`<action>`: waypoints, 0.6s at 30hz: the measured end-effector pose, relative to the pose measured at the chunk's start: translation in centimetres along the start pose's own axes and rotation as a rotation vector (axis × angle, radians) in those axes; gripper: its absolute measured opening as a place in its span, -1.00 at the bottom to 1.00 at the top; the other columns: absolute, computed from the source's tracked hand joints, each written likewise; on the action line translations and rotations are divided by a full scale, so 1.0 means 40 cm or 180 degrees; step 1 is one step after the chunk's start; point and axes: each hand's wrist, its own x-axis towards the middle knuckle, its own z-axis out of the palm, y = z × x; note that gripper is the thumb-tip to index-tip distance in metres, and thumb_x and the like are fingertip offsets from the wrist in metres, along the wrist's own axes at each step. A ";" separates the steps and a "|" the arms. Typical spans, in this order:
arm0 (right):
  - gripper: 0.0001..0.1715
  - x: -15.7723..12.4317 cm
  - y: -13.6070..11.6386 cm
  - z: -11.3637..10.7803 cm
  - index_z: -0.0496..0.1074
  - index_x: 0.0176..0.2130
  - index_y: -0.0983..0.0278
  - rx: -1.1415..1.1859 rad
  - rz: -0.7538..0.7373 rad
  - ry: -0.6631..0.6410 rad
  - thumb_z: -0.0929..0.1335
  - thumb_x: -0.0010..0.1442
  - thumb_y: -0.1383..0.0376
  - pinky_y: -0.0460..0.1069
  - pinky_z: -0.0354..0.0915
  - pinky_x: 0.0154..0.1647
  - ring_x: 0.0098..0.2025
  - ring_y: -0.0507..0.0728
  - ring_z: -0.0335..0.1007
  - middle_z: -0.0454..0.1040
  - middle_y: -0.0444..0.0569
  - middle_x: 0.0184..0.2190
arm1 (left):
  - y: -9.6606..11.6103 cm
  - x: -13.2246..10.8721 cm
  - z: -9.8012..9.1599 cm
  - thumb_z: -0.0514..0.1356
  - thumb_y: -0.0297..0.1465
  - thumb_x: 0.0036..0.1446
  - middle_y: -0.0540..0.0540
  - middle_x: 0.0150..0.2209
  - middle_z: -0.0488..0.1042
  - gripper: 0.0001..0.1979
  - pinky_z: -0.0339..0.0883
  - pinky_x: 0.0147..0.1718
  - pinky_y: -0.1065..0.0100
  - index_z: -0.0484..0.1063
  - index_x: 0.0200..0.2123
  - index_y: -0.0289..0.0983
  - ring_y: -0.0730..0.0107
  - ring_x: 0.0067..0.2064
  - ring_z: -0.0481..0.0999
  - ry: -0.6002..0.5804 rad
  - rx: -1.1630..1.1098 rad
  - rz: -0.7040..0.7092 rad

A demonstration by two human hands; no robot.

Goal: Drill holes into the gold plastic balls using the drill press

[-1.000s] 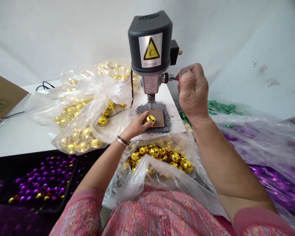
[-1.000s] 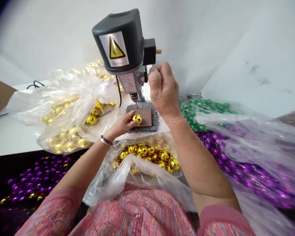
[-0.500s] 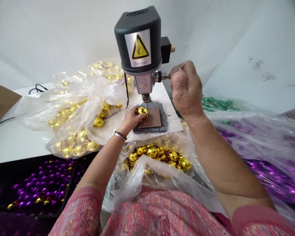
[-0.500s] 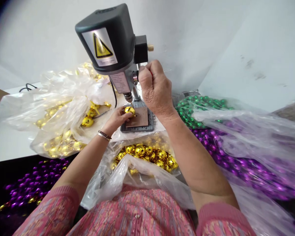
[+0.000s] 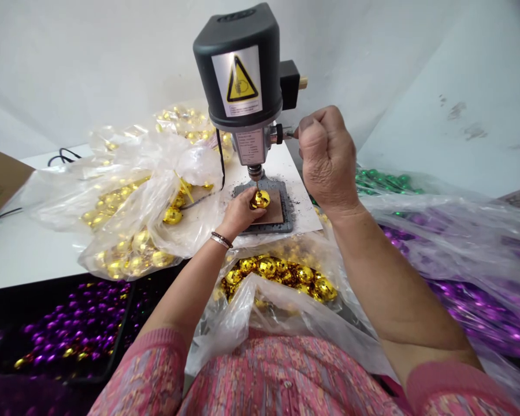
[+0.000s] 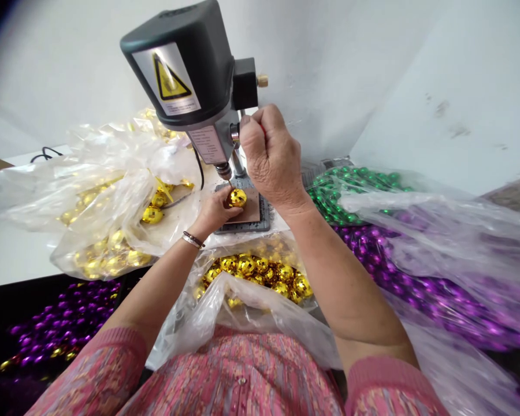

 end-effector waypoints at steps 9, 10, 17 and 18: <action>-0.75 -0.029 0.012 -0.004 0.30 -0.34 0.24 -0.0280 -0.0038 0.0072 0.24 0.34 0.18 -0.08 0.29 -0.25 -0.40 -0.08 0.23 0.35 -0.20 -0.44 | -0.002 -0.006 0.017 0.39 -0.44 -0.04 -0.13 -0.03 0.62 -0.27 0.44 0.03 0.26 0.41 0.26 -0.34 0.24 -0.06 0.58 0.0033 -0.0615 -0.0252; -0.74 -0.033 0.015 -0.004 0.30 -0.34 0.24 -0.0299 -0.0075 0.0058 0.23 0.35 0.17 -0.09 0.29 -0.25 -0.40 -0.09 0.22 0.33 -0.21 -0.45 | -0.002 -0.007 0.018 0.39 -0.44 -0.04 -0.13 -0.04 0.63 -0.27 0.43 0.03 0.27 0.41 0.26 -0.34 0.24 -0.06 0.58 0.0058 -0.0609 -0.0249; -0.69 -0.050 0.038 0.001 0.29 -0.31 0.23 -0.0464 -0.0350 0.0126 0.19 0.39 0.10 -0.08 0.25 -0.32 -0.42 -0.08 0.24 0.32 -0.19 -0.45 | -0.006 -0.009 0.026 0.40 -0.42 -0.05 -0.17 0.08 0.60 -0.24 0.40 0.12 0.21 0.39 0.28 -0.33 0.15 0.04 0.57 0.0131 -0.0495 -0.0287; -0.69 -0.053 0.042 0.002 0.29 -0.30 0.22 -0.0516 -0.0381 0.0145 0.19 0.39 0.10 -0.07 0.24 -0.32 -0.41 -0.07 0.25 0.33 -0.18 -0.45 | -0.007 -0.009 0.027 0.40 -0.42 -0.04 -0.17 0.09 0.59 -0.24 0.39 0.13 0.21 0.39 0.28 -0.34 0.14 0.05 0.57 0.0124 -0.0486 -0.0287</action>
